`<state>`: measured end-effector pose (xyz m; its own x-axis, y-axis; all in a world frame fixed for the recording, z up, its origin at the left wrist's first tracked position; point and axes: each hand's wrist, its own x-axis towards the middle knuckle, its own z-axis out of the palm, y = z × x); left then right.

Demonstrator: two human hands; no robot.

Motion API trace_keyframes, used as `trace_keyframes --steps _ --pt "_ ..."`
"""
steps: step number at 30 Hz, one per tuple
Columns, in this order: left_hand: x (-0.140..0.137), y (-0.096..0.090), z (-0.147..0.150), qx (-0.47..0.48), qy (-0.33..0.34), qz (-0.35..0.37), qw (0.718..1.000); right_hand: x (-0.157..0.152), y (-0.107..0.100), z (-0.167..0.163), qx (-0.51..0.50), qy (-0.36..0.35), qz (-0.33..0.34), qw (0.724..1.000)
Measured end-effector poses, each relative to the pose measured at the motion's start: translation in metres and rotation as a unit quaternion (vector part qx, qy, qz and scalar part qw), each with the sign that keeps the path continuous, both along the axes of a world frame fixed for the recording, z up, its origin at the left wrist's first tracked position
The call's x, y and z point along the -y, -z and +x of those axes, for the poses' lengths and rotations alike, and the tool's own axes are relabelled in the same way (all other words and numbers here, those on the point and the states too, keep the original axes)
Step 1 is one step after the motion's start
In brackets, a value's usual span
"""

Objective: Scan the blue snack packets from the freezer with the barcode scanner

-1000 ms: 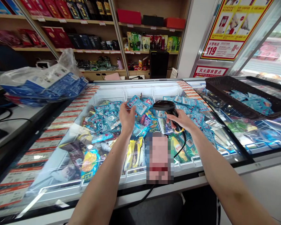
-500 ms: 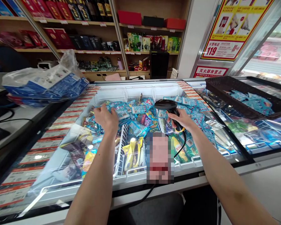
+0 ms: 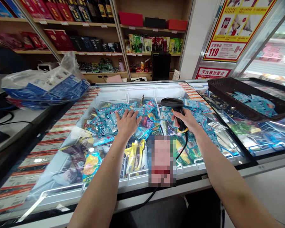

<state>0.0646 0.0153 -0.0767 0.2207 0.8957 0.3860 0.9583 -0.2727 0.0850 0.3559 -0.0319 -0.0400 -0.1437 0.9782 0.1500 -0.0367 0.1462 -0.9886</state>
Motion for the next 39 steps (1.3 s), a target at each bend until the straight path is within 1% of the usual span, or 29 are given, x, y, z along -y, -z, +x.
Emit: trace_keyframes --steps 3,6,10,13,17,20,22,24,26,27,30,33,37,39 --pt "-0.001 0.001 -0.001 0.016 -0.017 0.024 0.999 -0.002 0.0 0.001 -0.023 0.021 0.003 0.999" --pt "0.0 0.0 0.003 0.025 -0.011 0.048 0.999 -0.006 0.003 0.002 -0.038 0.046 -0.002 0.998" --pt "0.0 -0.004 0.014 0.051 0.029 0.071 0.996 -0.012 0.009 0.006 -0.046 0.07 -0.009 0.996" --pt "-0.001 -0.007 0.024 0.082 0.064 0.07 0.992 -0.015 0.011 0.009 -0.046 0.085 -0.006 0.995" --pt "-0.007 -0.01 0.04 0.128 0.1 0.03 0.986 -0.017 0.011 0.01 -0.056 0.1 0.003 0.993" --pt "-0.019 -0.013 0.056 0.196 0.118 -0.024 0.973 -0.017 0.009 0.012 -0.067 0.113 0.005 0.991" --pt "-0.03 -0.015 0.071 0.262 0.12 -0.069 0.955 -0.017 0.008 0.014 -0.077 0.126 0.008 0.989" --pt "-0.043 -0.016 0.088 0.33 0.129 -0.119 0.927 -0.019 0.007 0.017 -0.087 0.145 0.01 0.986" --pt "-0.055 -0.017 0.106 0.377 0.12 -0.163 0.904 -0.02 0.008 0.02 -0.098 0.162 0.01 0.982" --pt "-0.06 -0.017 0.116 0.39 0.117 -0.174 0.897 -0.021 0.008 0.021 -0.103 0.17 0.01 0.98" --pt "-0.076 -0.017 0.141 0.392 0.113 -0.18 0.895 -0.023 0.009 0.023 -0.11 0.181 0.013 0.977" --pt "-0.088 -0.017 0.159 0.388 0.112 -0.186 0.895 -0.023 0.009 0.023 -0.111 0.187 0.012 0.976" --pt "-0.096 -0.016 0.165 0.339 0.117 -0.196 0.913 -0.022 0.006 0.023 -0.111 0.185 0.0 0.976" --pt "-0.096 -0.015 0.161 0.345 0.111 -0.218 0.906 -0.021 0.006 0.023 -0.107 0.178 -0.002 0.978"
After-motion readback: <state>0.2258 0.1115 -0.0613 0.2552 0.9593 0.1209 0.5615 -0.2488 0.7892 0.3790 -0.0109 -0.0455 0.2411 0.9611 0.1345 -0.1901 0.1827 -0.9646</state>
